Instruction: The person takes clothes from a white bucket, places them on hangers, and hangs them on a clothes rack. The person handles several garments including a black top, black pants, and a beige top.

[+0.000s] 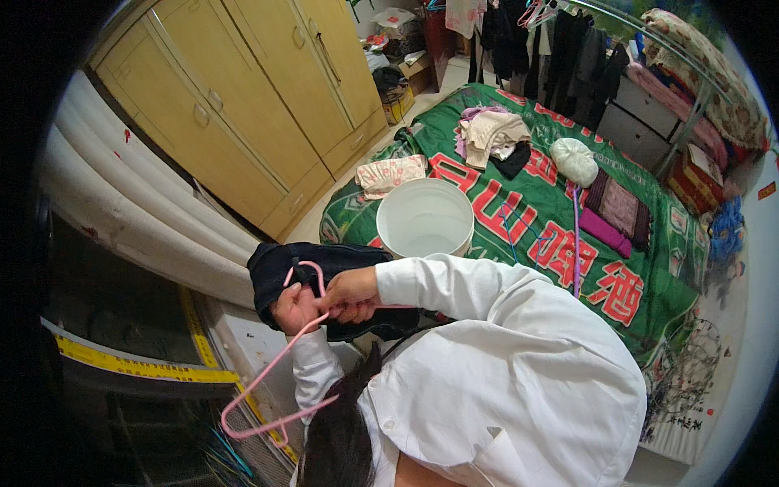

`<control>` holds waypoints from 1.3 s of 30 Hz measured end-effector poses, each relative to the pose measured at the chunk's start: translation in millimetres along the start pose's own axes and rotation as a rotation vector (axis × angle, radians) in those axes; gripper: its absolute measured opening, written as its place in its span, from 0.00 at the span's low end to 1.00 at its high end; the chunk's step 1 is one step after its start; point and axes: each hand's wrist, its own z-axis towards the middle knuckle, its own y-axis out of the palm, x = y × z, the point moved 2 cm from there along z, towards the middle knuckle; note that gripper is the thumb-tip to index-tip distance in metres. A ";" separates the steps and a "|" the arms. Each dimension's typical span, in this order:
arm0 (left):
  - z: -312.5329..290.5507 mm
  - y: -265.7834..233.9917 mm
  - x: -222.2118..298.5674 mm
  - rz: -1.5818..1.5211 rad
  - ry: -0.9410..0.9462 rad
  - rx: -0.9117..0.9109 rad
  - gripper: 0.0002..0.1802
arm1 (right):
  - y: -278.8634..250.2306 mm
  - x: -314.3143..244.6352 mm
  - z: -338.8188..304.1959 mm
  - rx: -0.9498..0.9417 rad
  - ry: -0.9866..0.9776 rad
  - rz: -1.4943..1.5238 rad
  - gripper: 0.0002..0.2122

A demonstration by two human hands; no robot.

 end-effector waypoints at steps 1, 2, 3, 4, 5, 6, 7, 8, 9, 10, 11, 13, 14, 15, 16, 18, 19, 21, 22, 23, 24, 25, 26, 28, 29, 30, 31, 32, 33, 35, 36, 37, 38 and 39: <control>-1.5 4.3 3.7 -0.078 -0.122 -0.049 0.11 | 4.8 -1.0 2.7 -0.039 -0.038 0.003 0.21; -9.0 13.7 23.3 -0.148 -0.231 -0.079 0.08 | 8.8 -1.3 9.4 -0.093 -0.044 0.019 0.20; -3.5 -9.5 8.9 -0.288 -0.284 -0.123 0.08 | 12.3 -1.0 15.8 -0.148 -0.050 0.035 0.20; 2.4 -32.0 -3.3 -0.422 -0.347 -0.163 0.09 | 16.3 -2.6 21.0 -0.203 -0.062 0.052 0.20; 10.5 -43.3 -14.4 -0.553 -0.433 -0.216 0.09 | 17.2 -3.6 23.2 -0.231 -0.056 0.067 0.19; 17.8 -56.1 -27.2 -0.564 -0.446 -0.181 0.10 | 16.2 -6.0 22.3 -0.151 -0.108 0.013 0.20; 21.4 -66.4 -32.6 -0.573 -0.450 -0.134 0.10 | 17.1 -8.6 23.4 -0.084 -0.151 -0.044 0.20; 13.7 -53.2 -20.5 -0.562 -0.307 -0.032 0.11 | 16.4 -12.5 25.1 -0.019 -0.192 -0.104 0.20; 7.4 -36.4 -5.6 -0.549 -0.172 0.059 0.12 | 8.9 -16.2 26.0 0.013 -0.272 -0.302 0.20; 0.5 -23.1 12.4 -0.512 -0.118 0.040 0.15 | 1.9 -18.5 28.5 0.064 -0.304 -0.528 0.20; -7.6 -9.5 35.5 -0.476 -0.061 0.027 0.18 | 1.6 -18.3 29.6 -0.007 -0.253 -0.521 0.20; -22.0 25.1 70.6 -0.453 -0.017 0.076 0.15 | 3.4 -18.1 31.5 -0.141 -0.182 -0.489 0.21; -17.4 1.2 59.5 -0.400 -0.116 -0.061 0.12 | 9.2 -20.0 36.8 -0.211 -0.173 -0.461 0.21; -7.1 -43.9 39.4 -0.347 -0.209 -0.195 0.10 | 15.4 -22.4 41.1 -0.282 -0.160 -0.438 0.21; -2.9 -67.5 30.3 -0.292 -0.296 -0.330 0.08 | 21.3 -22.7 46.3 -0.274 -0.155 -0.445 0.21; -18.8 -33.8 64.7 0.248 0.089 -0.165 0.07 | 25.1 -20.4 54.7 -0.235 -0.161 -0.447 0.22; -26.7 -32.8 77.1 0.656 0.406 -0.217 0.08 | 38.2 -29.1 45.7 -0.203 -0.261 -0.536 0.22; -37.9 -17.5 89.7 1.182 0.898 -0.220 0.11 | 41.5 -32.3 41.9 -0.053 -0.389 -0.616 0.22; -37.2 -22.1 81.8 0.974 0.758 -0.136 0.11 | 42.7 -34.2 39.1 0.024 -0.454 -0.656 0.23; -40.1 -21.3 79.4 0.774 0.616 -0.050 0.12 | 46.2 -35.4 35.4 0.052 -0.482 -0.692 0.22; -41.9 -21.9 75.5 0.368 0.289 0.010 0.12 | 42.6 -34.0 35.5 0.062 -0.517 -0.715 0.22; -45.3 -20.2 71.9 -0.096 0.034 0.180 0.13 | 36.5 -31.9 36.7 0.073 -0.552 -0.737 0.22; -43.2 -5.6 81.2 -0.153 0.031 0.144 0.13 | 32.6 -30.5 34.9 0.092 -0.587 -0.754 0.22; -42.2 9.5 90.8 -0.267 0.041 0.088 0.15 | 31.1 -24.3 33.7 0.087 -0.649 -0.773 0.19; -37.0 -18.8 83.2 -0.309 -0.126 -0.187 0.17 | 30.8 -16.6 36.5 0.035 -0.744 -0.777 0.19; -36.6 -17.2 80.9 -0.321 -0.078 -0.101 0.17 | 33.7 -13.1 35.3 -0.009 -0.833 -0.782 0.18; -38.1 -11.4 76.9 -0.332 -0.032 -0.016 0.17 | 36.3 -8.9 28.3 -0.049 -0.881 -0.739 0.17; -43.3 -8.6 80.0 -0.336 0.028 0.082 0.16 | 32.8 -7.6 24.9 -0.097 -0.794 -0.794 0.16; -46.9 -6.3 78.2 -0.319 0.019 0.114 0.17 | 25.8 -4.6 17.8 -0.126 -0.645 -0.795 0.16; -60.6 0.8 83.7 -0.267 0.051 0.051 0.16 | 25.4 -2.7 5.3 -0.083 -0.518 -0.888 0.14; -62.2 5.0 82.7 -0.281 0.071 -0.002 0.17 | 33.0 -5.6 -5.5 0.012 -0.542 -0.977 0.14; -62.2 1.7 81.9 -0.258 0.026 0.023 0.20 | 36.6 -6.7 -11.0 0.107 -0.564 -1.066 0.13; -60.9 -2.3 80.5 -0.240 -0.019 0.046 0.22 | 35.1 -5.4 -8.3 0.252 -0.910 -1.167 0.10; -54.7 -7.7 77.5 -0.234 -0.079 0.008 0.22 | 29.4 -8.3 -5.9 0.361 -1.004 -1.153 0.10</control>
